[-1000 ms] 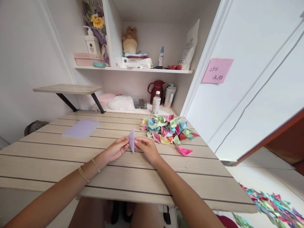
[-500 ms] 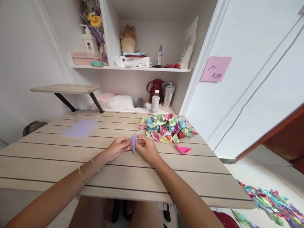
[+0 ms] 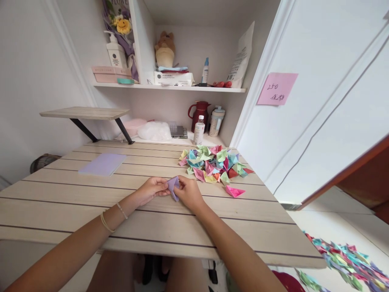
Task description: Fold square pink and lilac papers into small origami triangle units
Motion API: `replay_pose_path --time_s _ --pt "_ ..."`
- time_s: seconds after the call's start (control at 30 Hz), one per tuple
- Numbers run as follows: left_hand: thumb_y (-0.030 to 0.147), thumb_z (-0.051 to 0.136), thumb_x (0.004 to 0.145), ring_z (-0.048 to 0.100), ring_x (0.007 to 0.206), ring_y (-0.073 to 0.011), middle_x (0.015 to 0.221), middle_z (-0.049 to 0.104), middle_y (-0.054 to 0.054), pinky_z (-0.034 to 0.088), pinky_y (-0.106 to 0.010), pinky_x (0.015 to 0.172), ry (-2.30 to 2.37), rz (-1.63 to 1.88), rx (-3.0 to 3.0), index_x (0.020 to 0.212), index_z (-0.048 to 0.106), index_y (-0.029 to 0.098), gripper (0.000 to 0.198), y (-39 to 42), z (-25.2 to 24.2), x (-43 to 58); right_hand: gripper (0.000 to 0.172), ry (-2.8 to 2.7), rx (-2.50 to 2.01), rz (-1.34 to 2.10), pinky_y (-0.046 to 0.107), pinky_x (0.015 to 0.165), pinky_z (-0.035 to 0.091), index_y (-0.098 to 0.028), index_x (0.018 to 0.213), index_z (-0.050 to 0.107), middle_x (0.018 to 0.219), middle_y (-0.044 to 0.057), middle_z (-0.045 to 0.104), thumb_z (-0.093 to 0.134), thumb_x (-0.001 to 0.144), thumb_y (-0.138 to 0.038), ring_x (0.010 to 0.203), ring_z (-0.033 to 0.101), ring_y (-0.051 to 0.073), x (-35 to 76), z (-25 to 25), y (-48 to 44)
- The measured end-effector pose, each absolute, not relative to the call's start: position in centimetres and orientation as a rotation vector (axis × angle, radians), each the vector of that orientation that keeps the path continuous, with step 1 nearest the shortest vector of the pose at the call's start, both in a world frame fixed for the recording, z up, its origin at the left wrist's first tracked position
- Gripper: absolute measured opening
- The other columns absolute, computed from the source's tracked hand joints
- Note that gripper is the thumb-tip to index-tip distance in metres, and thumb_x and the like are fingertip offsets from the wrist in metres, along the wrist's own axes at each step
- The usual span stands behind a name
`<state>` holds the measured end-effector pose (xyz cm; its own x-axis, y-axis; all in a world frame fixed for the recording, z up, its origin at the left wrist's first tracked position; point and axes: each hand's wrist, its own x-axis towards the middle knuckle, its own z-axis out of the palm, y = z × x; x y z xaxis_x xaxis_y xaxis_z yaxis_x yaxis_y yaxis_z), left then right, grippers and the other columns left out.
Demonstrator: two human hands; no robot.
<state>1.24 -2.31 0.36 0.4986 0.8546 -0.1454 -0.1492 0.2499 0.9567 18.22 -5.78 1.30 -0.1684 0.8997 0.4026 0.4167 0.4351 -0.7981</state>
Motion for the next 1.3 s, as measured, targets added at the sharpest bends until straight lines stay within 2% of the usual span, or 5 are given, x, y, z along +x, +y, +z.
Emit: replay_pose_path --time_s 0.33,0.57,0.67,1.1,1.3 --pt "0.026 0.072 0.062 0.063 0.069 -0.0135 0.074 0.067 -0.008 0.049 -0.027 0.072 0.723 0.725 1.044 0.079 0.066 0.010 0.024 -2.5 1.3 0.8 0.029 -2.031 -1.083 0.293 0.027 0.071 0.043 -0.024 0.098 0.065 0.087 0.006 0.067 0.049 0.074 -0.017 0.076 0.060 0.018 18.6 1.2 -6.3" --pt "0.021 0.076 0.053 0.063 0.070 -0.0158 0.078 0.068 -0.009 0.048 -0.029 0.070 0.874 0.698 1.160 0.079 0.067 0.011 0.029 -2.3 1.8 0.1 0.043 -1.905 -0.974 1.097 0.024 0.054 0.046 -0.021 0.109 0.060 0.071 0.001 0.066 0.058 0.066 -0.017 0.059 0.058 0.014 19.7 1.8 -5.5" --pt "0.021 0.076 0.053 0.063 0.065 -0.0147 0.072 0.068 -0.008 0.048 -0.026 0.063 0.957 0.720 1.262 0.077 0.066 0.011 0.028 -2.1 2.0 -0.3 0.050 -1.706 -0.909 1.470 0.026 0.060 0.049 -0.020 0.118 0.051 0.074 0.001 0.065 0.059 0.069 -0.025 0.066 0.061 0.014 19.7 2.0 -5.5" --pt "0.032 0.072 0.060 0.064 0.066 -0.0179 0.073 0.067 -0.010 0.051 -0.030 0.065 0.963 0.783 1.266 0.077 0.063 0.008 0.030 -2.3 2.1 0.1 0.032 -1.397 -1.047 1.421 0.025 0.058 0.053 -0.014 0.081 0.061 0.064 0.002 0.066 0.071 0.061 -0.036 0.060 0.063 0.014 18.8 0.8 -4.9" --pt "0.033 0.070 0.061 0.063 0.062 -0.0155 0.068 0.067 -0.008 0.051 -0.028 0.062 0.962 0.994 1.300 0.072 0.061 0.010 0.027 -1.9 2.2 0.1 0.035 -1.275 -1.046 1.580 0.023 0.065 0.054 -0.014 0.090 0.061 0.071 0.004 0.067 0.069 0.065 -0.036 0.065 0.064 0.013 18.4 0.8 -5.1"
